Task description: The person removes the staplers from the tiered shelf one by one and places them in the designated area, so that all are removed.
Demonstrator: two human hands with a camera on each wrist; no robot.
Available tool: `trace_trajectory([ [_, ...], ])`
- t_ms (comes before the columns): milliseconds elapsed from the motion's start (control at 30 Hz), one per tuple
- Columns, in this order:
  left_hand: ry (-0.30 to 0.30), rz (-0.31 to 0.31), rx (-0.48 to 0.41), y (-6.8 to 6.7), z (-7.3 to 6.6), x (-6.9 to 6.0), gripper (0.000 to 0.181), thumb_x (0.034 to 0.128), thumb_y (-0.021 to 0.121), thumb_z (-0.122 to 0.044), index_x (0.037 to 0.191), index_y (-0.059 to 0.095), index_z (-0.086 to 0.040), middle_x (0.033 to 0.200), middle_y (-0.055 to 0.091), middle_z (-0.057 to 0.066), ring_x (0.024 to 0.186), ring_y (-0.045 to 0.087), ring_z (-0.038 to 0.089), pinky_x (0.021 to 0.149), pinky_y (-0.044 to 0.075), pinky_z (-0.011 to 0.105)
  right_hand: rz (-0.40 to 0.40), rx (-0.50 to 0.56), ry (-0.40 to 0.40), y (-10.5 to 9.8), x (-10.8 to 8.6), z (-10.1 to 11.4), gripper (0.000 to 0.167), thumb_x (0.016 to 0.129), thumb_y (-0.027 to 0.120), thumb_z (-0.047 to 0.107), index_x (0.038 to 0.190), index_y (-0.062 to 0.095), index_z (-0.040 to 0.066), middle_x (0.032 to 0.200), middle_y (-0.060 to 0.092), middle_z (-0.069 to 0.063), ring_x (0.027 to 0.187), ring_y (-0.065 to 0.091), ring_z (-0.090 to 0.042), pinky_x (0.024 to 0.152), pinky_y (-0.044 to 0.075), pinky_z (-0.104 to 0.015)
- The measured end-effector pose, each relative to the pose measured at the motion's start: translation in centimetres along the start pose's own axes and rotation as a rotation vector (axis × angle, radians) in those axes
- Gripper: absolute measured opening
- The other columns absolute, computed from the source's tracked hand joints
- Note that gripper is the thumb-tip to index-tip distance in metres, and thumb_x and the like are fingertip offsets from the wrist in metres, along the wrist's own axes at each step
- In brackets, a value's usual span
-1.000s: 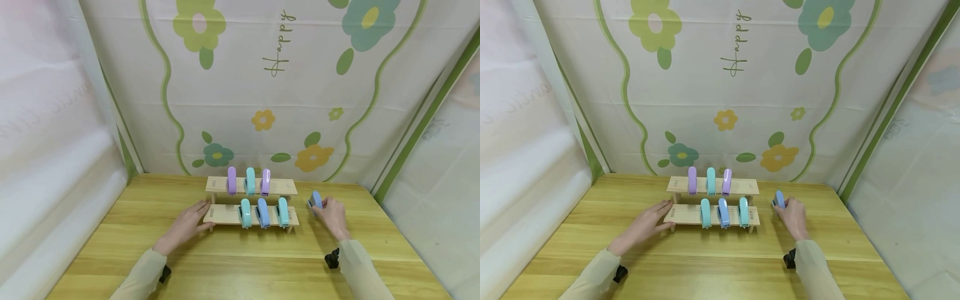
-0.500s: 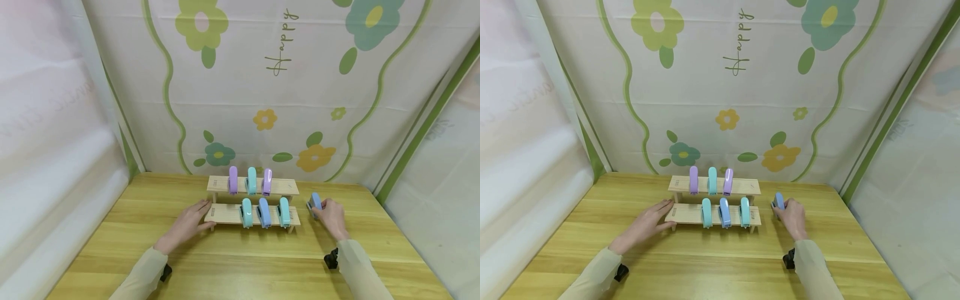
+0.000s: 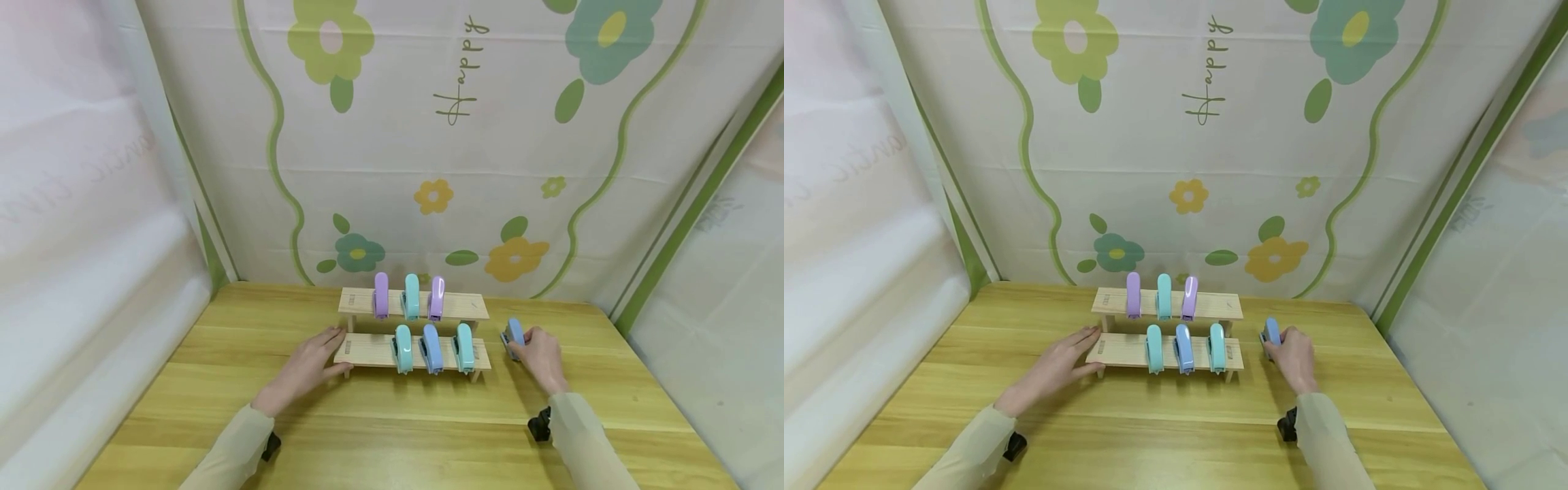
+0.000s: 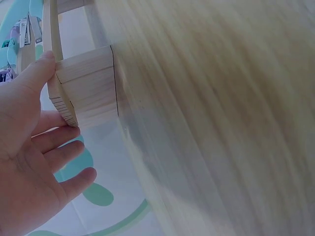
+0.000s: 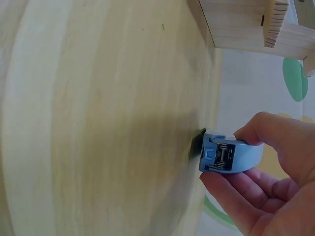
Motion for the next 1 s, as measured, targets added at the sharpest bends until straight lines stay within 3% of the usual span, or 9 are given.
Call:
trace_trajectory([
  [533,0.004,-0.001,-0.01,-0.08,-0.06,0.05,0.07,0.0838,0.078,-0.035,0.135,0.056,0.007,0.138,0.057,0.026,0.127,0.057,0.043,0.104,0.052,0.053,0.001,0.007,0.02,0.4,-0.18,-0.21,0.029,0.086,0.073,0.019,0.091,0.062,-0.008,0.085,0.069,-0.025,0.062,0.061,-0.02,0.048,0.049,-0.025],
  [1000,0.002,0.003,-0.018,-0.05,0.03,-0.03,0.07,0.084,0.078,-0.036,0.135,0.056,0.007,0.138,0.057,0.026,0.127,0.057,0.043,0.104,0.052,0.054,0.05,-0.027,0.016,0.28,-0.5,0.22,0.035,0.089,0.071,0.022,0.097,0.062,-0.01,0.09,0.069,-0.028,0.067,0.063,-0.022,0.05,0.051,-0.027],
])
Point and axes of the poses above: each hand's wrist, its own x-axis towards the middle knuckle, its own y-axis out of the palm, z = x × y, the point moved 10 cm from there along x, towards the middle knuckle
